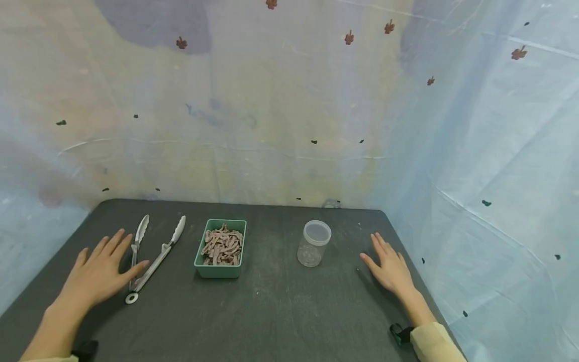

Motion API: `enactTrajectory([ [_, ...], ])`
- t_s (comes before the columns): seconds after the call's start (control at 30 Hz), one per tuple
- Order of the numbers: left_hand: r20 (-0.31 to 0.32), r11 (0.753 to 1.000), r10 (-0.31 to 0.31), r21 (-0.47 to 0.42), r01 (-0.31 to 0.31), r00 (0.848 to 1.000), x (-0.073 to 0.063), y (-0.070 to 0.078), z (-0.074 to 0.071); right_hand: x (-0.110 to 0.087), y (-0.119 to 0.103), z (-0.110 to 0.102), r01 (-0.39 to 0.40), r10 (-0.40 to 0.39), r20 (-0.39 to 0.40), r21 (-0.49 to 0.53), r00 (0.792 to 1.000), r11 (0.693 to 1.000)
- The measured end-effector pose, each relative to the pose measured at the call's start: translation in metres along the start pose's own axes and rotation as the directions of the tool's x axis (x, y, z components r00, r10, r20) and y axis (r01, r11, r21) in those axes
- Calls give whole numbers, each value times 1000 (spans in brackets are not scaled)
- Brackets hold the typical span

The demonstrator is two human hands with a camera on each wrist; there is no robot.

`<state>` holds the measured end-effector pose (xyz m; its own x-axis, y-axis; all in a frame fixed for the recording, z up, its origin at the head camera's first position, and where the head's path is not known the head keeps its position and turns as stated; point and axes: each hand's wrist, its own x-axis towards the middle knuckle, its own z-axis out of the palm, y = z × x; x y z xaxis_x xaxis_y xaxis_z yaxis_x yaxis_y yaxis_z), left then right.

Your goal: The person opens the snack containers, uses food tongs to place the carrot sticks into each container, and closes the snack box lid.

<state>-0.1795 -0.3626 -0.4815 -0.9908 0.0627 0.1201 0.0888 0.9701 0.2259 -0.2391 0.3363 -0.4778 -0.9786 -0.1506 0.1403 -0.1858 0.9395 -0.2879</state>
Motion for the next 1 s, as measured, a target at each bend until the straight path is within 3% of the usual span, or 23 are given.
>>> enactTrajectory([
  [0.27, -181, 998, 68, 13, -67, 981, 5, 27, -6, 2, -9, 5, -15, 23, -105, 76, 994, 997],
  [0.5, -282, 995, 87, -24, -98, 956, 10, 58, -11, 4, -27, 9, 43, 11, -209, 250, 978, 967],
  [0.77, -422, 981, 122, -89, -175, 898, 22, 99, -8, 9, -54, 15, 142, -19, -260, 461, 965, 876],
  [0.9, -474, 966, 147, -119, -228, 868, 31, 119, -2, 11, -69, 15, 163, -29, -242, 553, 970, 817],
  [1.0, -487, 955, 165, -140, -263, 858, 37, 134, 1, 13, -79, 16, 152, -33, -200, 621, 979, 769],
])
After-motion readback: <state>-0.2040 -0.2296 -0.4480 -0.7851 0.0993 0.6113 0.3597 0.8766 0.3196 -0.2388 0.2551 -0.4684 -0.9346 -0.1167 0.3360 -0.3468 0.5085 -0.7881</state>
